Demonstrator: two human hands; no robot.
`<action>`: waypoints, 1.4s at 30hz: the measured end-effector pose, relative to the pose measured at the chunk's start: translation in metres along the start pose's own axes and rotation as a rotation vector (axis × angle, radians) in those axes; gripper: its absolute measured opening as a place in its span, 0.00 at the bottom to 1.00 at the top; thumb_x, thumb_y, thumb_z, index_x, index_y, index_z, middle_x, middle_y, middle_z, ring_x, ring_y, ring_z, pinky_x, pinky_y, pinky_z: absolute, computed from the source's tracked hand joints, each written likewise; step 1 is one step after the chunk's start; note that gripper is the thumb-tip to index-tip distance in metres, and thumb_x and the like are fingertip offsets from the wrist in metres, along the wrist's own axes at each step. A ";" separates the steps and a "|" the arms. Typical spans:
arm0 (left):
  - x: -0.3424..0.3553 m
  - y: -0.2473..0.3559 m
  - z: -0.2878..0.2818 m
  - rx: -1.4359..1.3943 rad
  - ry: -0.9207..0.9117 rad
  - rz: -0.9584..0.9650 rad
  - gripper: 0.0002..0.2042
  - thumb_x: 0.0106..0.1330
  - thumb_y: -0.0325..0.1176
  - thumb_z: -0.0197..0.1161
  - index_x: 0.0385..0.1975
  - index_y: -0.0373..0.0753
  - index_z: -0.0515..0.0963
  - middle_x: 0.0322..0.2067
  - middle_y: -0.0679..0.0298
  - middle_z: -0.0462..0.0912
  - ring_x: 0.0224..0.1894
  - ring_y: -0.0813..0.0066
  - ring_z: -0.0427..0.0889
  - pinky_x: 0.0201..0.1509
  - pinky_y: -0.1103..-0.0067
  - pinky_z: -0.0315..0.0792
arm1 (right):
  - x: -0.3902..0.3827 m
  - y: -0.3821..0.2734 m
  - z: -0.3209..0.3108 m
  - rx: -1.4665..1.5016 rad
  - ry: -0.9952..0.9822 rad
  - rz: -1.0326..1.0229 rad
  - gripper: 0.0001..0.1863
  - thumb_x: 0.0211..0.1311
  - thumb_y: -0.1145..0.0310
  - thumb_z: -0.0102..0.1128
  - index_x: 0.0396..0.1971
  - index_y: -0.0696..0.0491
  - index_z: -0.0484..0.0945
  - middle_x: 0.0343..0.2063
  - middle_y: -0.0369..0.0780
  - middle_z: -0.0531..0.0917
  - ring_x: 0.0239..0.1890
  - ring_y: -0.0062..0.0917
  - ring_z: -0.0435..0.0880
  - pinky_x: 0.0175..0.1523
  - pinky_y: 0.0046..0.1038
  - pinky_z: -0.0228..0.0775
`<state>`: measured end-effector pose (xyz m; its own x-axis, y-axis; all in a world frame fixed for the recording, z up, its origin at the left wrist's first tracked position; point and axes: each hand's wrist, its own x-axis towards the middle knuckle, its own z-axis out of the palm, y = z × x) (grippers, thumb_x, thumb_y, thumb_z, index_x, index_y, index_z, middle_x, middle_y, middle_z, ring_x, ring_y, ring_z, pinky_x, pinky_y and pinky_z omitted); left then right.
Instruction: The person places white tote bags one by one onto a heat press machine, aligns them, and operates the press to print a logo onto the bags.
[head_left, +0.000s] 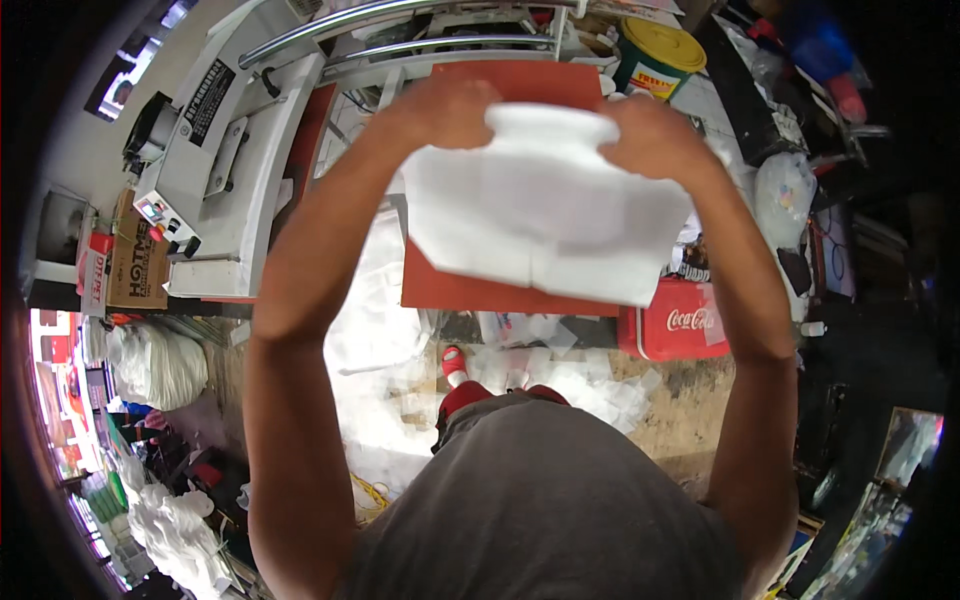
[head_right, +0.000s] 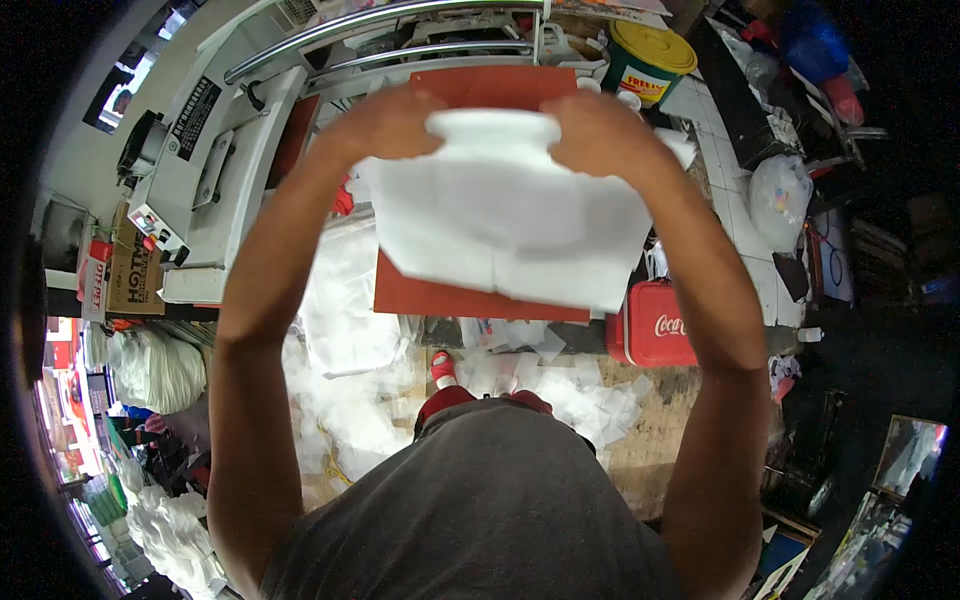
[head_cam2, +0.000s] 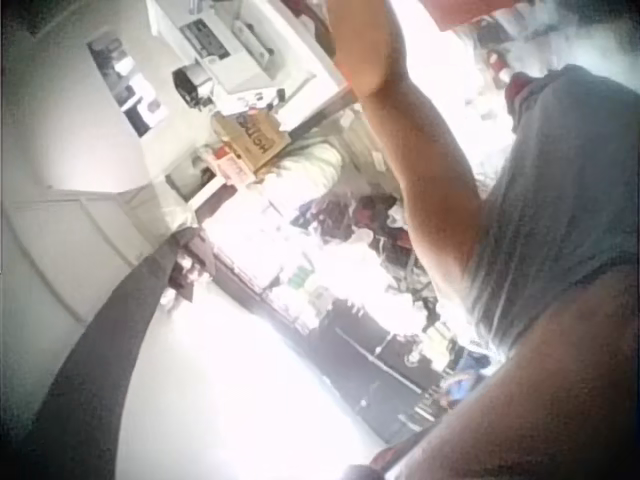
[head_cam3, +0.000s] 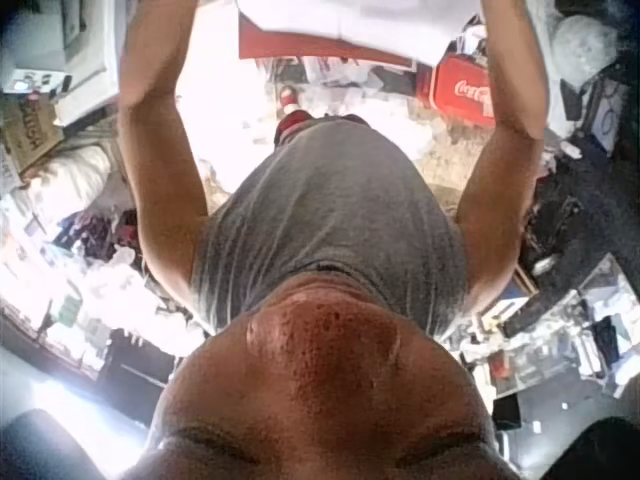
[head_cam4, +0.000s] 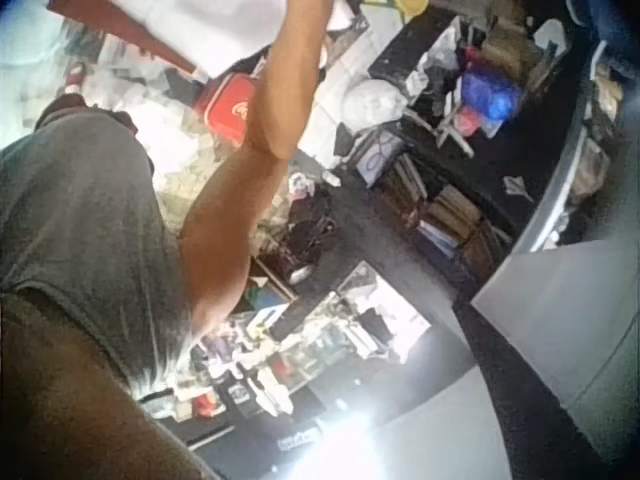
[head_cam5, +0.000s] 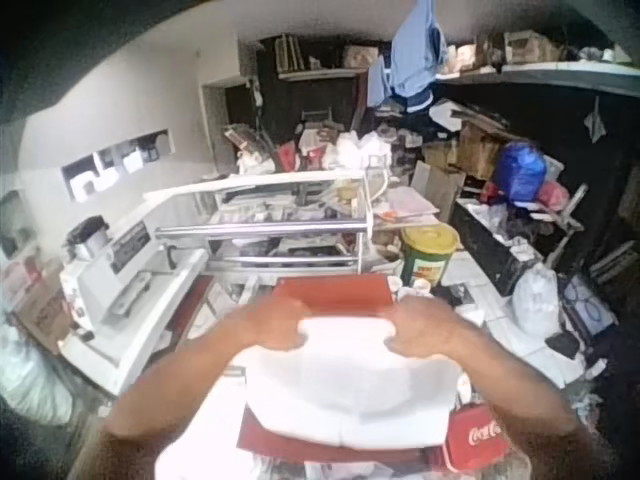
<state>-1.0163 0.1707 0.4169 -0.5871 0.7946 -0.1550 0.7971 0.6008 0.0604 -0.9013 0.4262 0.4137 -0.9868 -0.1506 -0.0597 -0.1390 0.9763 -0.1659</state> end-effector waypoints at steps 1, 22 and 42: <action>-0.010 0.003 -0.025 0.069 0.116 -0.002 0.20 0.56 0.38 0.60 0.49 0.42 0.82 0.52 0.53 0.83 0.51 0.54 0.83 0.54 0.62 0.77 | -0.009 -0.006 -0.022 -0.063 0.181 -0.082 0.21 0.53 0.66 0.64 0.48 0.55 0.81 0.41 0.51 0.85 0.47 0.45 0.84 0.53 0.42 0.76; -0.159 0.062 0.279 -0.068 0.319 -0.028 0.30 0.60 0.30 0.60 0.67 0.45 0.69 0.66 0.57 0.69 0.69 0.52 0.66 0.73 0.56 0.60 | -0.146 -0.039 0.242 0.135 0.179 -0.084 0.35 0.41 0.77 0.68 0.57 0.53 0.74 0.55 0.42 0.73 0.57 0.39 0.72 0.58 0.43 0.65; -0.144 0.071 0.278 -0.091 0.236 0.064 0.26 0.63 0.30 0.57 0.64 0.43 0.70 0.66 0.55 0.70 0.68 0.47 0.69 0.68 0.54 0.67 | -0.154 -0.036 0.229 0.308 0.394 0.165 0.40 0.55 0.56 0.73 0.63 0.60 0.68 0.67 0.53 0.65 0.73 0.52 0.59 0.74 0.47 0.54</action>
<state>-0.8355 0.0743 0.1693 -0.5607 0.8235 0.0859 0.8242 0.5453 0.1526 -0.7253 0.3787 0.2035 -0.9582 0.1291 0.2552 -0.0065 0.8822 -0.4708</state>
